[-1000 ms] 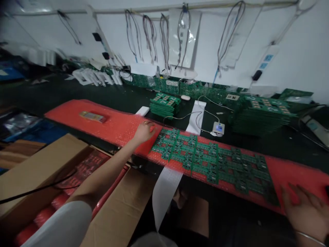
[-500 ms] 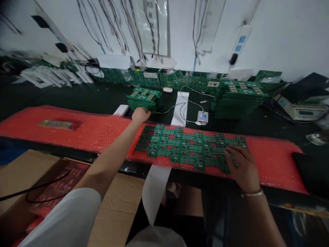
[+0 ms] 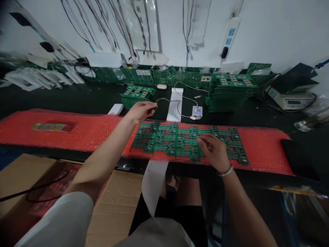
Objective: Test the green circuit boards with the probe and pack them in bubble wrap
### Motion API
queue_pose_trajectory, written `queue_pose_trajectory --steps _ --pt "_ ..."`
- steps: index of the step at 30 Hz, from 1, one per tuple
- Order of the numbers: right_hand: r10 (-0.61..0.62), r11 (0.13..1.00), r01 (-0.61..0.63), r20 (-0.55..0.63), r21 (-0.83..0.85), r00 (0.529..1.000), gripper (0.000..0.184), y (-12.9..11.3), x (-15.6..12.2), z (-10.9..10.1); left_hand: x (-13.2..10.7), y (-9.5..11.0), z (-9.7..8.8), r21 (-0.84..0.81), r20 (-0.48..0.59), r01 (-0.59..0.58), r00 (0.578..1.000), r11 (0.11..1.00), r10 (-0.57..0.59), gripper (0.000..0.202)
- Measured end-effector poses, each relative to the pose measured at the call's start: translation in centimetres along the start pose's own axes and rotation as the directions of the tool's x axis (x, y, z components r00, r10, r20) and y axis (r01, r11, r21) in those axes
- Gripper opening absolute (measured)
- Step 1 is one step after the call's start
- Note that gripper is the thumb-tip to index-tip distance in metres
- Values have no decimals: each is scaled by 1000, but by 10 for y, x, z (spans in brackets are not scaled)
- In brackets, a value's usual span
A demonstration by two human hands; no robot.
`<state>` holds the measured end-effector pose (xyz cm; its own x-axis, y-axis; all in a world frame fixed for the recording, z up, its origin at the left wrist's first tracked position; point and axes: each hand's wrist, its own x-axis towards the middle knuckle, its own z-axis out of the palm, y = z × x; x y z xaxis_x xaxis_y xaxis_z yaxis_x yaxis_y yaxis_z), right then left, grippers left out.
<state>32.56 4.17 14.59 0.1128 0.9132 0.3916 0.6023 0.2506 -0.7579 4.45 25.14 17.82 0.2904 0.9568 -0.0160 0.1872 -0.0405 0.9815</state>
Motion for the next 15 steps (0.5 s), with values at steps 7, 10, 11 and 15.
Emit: queue_pose_trajectory --steps 7,10,11,15 --pt "123 816 -293 346 498 930 40 -19 30 45 -103 15 98 -57 362 -276 890 959 278 23" --pt "195 812 -289 230 507 953 32 4 43 35 -114 1 96 105 271 -383 899 918 344 22" --pt "220 820 -273 163 503 962 32 17 53 20 -117 -3 91 165 251 -396 903 903 350 22" --pt "210 904 -106 -213 414 954 34 73 96 -108 -133 -18 64 333 243 -460 885 823 396 24"
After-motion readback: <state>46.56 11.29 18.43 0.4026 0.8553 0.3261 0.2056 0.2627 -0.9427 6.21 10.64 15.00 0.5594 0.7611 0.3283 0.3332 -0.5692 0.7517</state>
